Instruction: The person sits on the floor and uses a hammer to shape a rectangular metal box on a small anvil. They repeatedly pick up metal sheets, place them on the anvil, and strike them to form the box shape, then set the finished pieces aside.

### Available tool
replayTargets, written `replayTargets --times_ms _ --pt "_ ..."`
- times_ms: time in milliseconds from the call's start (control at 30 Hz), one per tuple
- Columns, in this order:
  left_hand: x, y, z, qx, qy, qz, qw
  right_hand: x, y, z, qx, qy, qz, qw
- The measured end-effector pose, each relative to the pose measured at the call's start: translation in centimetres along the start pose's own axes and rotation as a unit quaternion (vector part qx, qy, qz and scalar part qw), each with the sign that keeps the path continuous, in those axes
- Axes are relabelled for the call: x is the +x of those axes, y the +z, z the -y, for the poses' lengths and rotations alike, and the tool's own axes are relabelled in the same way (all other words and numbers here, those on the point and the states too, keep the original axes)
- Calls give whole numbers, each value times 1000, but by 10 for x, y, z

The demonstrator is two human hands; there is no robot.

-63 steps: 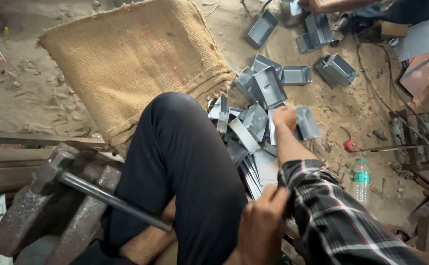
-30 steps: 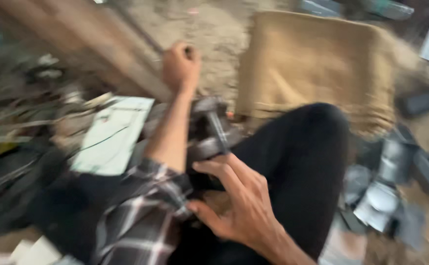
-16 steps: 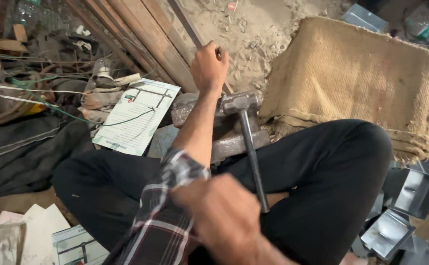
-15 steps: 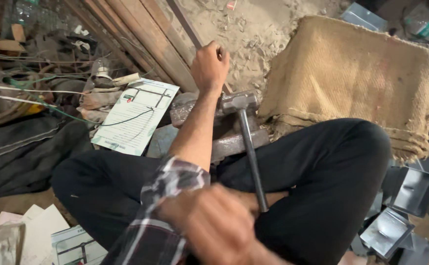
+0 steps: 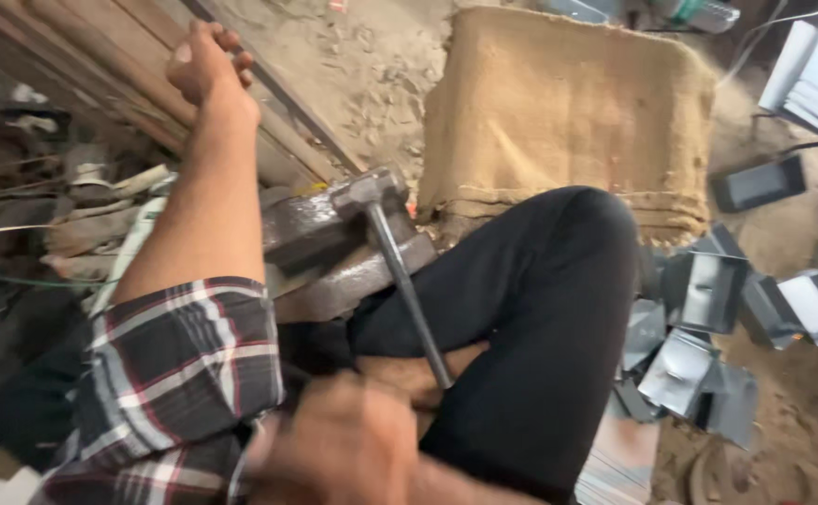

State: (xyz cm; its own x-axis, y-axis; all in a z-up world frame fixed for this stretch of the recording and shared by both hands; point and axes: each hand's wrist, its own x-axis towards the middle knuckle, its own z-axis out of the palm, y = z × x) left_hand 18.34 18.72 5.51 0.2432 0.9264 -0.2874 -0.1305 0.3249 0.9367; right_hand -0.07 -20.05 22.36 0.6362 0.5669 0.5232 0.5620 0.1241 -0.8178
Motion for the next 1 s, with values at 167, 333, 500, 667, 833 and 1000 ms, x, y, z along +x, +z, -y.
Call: replayTargets --times_ms 167,333,500,667,833,1000 --pt "-11 9 -7 -51 -47 -70 995 -11 20 -12 -3 -2 37 999" --pt "-15 4 8 -29 -28 -73 997 -11 12 -13 20 -4 34 999" --pt "7 2 25 -50 -52 8 997 14 -11 -5 32 -31 86 995" --pt "44 -28 -23 130 -88 335 929 18 -65 2 -58 -9 107 993" --pt "21 -112 6 457 180 381 784 -11 -172 -50 -107 49 -205 972" --pt "-45 -242 51 551 364 371 653 -64 -275 -102 -218 196 -346 891"
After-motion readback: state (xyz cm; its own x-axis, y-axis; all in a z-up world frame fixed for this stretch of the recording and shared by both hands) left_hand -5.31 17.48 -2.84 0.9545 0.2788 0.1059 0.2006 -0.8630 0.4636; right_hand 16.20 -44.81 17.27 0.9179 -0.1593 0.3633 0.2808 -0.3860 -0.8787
